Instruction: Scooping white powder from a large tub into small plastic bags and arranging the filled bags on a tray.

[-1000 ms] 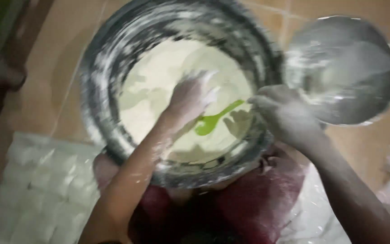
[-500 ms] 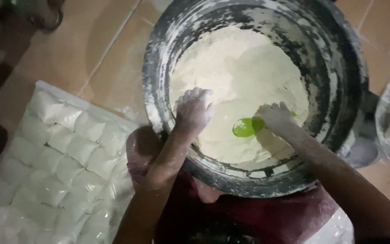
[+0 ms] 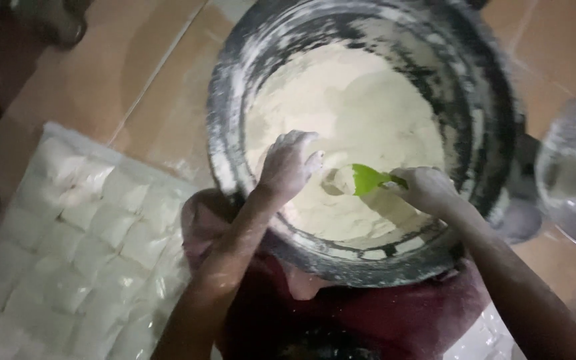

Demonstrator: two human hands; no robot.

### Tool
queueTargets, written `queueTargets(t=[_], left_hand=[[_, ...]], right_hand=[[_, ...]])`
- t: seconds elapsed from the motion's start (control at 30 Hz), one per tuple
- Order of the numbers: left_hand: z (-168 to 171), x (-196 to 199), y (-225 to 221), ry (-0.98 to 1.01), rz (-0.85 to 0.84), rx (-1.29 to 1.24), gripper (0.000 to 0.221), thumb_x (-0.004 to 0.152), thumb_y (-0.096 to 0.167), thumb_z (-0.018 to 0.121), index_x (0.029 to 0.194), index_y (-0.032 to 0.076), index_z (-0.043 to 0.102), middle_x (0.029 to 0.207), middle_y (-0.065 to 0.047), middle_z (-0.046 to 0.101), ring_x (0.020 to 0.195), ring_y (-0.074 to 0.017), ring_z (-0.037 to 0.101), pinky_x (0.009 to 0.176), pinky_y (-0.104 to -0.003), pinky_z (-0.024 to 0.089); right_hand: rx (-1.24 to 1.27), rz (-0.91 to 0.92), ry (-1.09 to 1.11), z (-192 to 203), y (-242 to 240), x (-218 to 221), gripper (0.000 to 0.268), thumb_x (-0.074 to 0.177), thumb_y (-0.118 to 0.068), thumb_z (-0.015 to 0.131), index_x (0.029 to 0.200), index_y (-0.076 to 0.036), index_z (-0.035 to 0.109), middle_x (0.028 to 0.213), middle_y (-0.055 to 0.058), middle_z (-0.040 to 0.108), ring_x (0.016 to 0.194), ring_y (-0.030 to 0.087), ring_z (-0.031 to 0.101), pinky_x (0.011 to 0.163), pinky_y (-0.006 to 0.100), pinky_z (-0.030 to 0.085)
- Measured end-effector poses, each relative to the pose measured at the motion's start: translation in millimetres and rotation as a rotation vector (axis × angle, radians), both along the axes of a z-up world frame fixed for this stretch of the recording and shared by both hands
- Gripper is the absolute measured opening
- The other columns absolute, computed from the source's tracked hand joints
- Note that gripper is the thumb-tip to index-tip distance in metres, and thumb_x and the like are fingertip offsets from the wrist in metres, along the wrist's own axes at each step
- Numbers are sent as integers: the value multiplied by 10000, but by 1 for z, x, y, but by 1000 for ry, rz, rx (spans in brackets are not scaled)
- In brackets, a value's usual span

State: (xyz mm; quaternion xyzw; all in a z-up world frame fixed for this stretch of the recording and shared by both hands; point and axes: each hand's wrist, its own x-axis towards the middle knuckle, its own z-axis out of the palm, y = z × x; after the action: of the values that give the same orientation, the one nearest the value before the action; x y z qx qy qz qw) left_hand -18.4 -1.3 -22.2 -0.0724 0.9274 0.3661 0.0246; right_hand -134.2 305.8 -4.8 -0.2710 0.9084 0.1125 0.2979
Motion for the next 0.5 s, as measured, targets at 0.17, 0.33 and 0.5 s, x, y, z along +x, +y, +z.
queueTargets(t=[0.17, 0.33, 0.5], left_hand=[[32, -13, 34, 325, -155, 262, 416, 1028, 289, 579, 1351, 27, 594, 1252, -217, 645, 1189, -406, 614, 1086, -472, 448], [86, -58, 121, 274, -251, 747, 466, 978, 56, 586, 1430, -3, 490, 1361, -141, 585, 1145, -225, 671, 967, -318, 599], [113, -126, 238, 237, -501, 1319, 536, 1071, 101, 519, 1563, 45, 313, 1652, -231, 296, 1552, -431, 330, 1266, -500, 400]], right_hand=[[-154, -279, 108, 105, 48, 25, 387, 910, -532, 644, 1154, -249, 747, 920, 115, 787, 969, 368, 754, 826, 522, 574], [-202, -264, 475, 178, 147, 41, 421, 963, -543, 613, 1218, -239, 754, 857, 24, 786, 611, 255, 689, 624, 392, 566], [-322, -381, 652, 242, 223, 44, 293, 1109, -343, 723, 1286, -123, 801, 625, 73, 713, 345, 156, 471, 376, 284, 338]])
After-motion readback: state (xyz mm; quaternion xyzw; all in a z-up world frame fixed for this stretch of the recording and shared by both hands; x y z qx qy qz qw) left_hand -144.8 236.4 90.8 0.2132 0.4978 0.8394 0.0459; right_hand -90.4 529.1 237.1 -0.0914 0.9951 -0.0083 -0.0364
